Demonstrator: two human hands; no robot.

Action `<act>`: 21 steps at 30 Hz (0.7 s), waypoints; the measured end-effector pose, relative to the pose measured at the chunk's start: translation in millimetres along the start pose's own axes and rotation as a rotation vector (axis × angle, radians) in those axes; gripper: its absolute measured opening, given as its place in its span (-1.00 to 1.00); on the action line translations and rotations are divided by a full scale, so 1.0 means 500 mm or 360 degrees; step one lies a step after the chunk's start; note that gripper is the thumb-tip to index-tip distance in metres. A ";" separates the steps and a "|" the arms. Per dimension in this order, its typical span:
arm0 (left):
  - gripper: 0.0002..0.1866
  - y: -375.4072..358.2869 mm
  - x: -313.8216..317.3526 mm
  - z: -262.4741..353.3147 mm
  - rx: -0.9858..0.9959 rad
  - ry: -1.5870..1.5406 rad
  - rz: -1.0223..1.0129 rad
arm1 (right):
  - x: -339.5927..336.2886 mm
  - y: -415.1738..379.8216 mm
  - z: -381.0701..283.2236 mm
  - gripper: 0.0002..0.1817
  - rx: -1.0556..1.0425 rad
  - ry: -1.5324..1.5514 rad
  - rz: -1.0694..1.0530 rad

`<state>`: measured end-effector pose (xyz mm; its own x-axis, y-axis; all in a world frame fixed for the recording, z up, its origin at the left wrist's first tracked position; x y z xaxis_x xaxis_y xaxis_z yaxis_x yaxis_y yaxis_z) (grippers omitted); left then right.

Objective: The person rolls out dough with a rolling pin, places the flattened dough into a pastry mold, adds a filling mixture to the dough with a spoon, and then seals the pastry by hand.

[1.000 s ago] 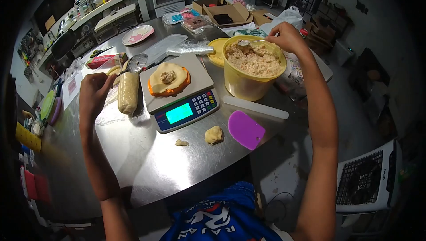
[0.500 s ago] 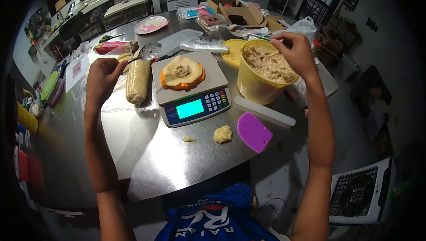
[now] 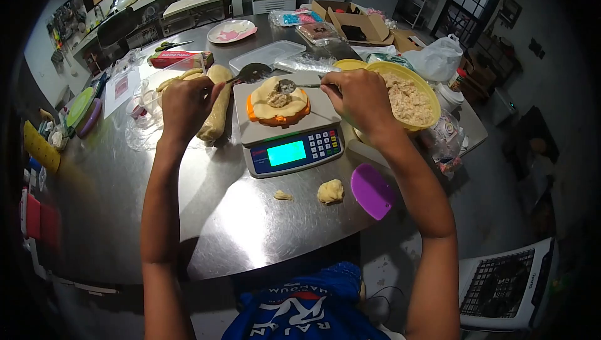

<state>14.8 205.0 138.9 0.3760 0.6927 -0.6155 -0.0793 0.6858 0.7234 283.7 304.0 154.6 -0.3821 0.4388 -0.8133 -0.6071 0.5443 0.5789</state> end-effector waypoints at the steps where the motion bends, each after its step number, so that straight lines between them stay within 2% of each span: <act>1: -0.66 -0.002 0.006 0.004 0.0097 0.0070 0.0019 | 0.002 0.000 0.000 -0.84 0.0002 0.0004 -0.0008; 6: -0.65 -0.012 0.028 0.024 0.0363 0.0173 0.0109 | -0.002 0.017 0.001 -0.83 0.0010 -0.0012 -0.0082; 16: -0.66 -0.024 0.062 0.024 0.0350 0.0211 -0.0067 | -0.004 0.023 0.008 -0.82 0.0037 -0.0041 -0.0143; 18: -0.69 -0.023 0.071 0.017 0.0413 0.0179 -0.0095 | -0.013 0.022 0.006 -0.84 -0.0039 -0.0116 0.0008; 21: -0.67 -0.020 0.056 0.013 0.0390 0.0121 -0.0072 | -0.025 0.016 -0.001 -0.88 -0.0013 -0.0066 0.0015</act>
<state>32.2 216.2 116.7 0.3029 0.6835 -0.6641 0.1654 0.6486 0.7429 283.2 302.5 169.4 -0.3586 0.4733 -0.8046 -0.6095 0.5341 0.5859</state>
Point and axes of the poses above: each hand's wrist, its own y-axis towards the middle knuckle, its own x-axis out of the palm, z = x × y, the point moved 6 cm from there along y, towards the middle knuckle, and after that the axes turned 11 degrees about -y, right-handed, at the moved point
